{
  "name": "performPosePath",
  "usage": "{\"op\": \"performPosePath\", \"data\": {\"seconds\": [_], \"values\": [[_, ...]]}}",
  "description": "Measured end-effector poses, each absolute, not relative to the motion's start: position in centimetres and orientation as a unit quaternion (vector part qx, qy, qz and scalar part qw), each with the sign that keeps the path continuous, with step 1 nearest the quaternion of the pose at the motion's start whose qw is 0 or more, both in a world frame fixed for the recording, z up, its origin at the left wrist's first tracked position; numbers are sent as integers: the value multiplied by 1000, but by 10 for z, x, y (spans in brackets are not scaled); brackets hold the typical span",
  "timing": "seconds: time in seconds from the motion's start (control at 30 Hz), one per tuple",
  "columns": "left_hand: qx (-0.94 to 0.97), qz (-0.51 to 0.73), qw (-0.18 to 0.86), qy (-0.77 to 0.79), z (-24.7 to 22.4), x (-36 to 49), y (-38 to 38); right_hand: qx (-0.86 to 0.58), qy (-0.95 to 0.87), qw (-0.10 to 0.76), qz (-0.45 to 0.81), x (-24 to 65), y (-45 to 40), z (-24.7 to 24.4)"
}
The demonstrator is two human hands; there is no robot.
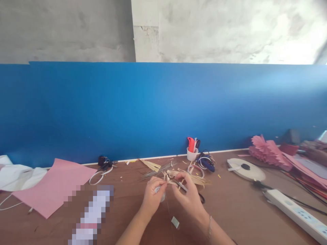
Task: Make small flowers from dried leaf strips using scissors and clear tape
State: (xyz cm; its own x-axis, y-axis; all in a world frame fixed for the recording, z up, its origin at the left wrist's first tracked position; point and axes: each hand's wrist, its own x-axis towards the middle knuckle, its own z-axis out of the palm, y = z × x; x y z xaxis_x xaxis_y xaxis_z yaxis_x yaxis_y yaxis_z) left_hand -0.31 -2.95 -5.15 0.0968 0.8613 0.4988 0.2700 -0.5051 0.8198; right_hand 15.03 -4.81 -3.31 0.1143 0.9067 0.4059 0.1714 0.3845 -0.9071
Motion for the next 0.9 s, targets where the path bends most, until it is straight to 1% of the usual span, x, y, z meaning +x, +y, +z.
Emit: {"op": "performPosePath", "data": {"seconds": [0.1, 0.17, 0.23, 0.43, 0.63, 0.77, 0.9], "values": [[692, 524, 240, 435, -51, -1, -32, -463, -710, 524, 90, 151, -50, -37], [697, 516, 216, 448, -51, 1, -33, -469, -739, 483, 7, 150, -52, -38], [704, 509, 195, 456, -52, 3, -35, -474, -746, 467, -37, 149, -53, -38], [727, 484, 137, 468, -53, 6, -39, -462, -751, 461, -95, 147, -53, -36], [778, 423, 0, 464, -48, 5, -46, -461, -760, 446, -108, 146, -52, -39], [785, 427, -77, 443, -48, 8, -50, -465, -756, 441, -133, 145, -51, -40], [774, 435, -123, 442, -48, 10, -52, -467, -751, 443, -147, 143, -52, -40]]}}
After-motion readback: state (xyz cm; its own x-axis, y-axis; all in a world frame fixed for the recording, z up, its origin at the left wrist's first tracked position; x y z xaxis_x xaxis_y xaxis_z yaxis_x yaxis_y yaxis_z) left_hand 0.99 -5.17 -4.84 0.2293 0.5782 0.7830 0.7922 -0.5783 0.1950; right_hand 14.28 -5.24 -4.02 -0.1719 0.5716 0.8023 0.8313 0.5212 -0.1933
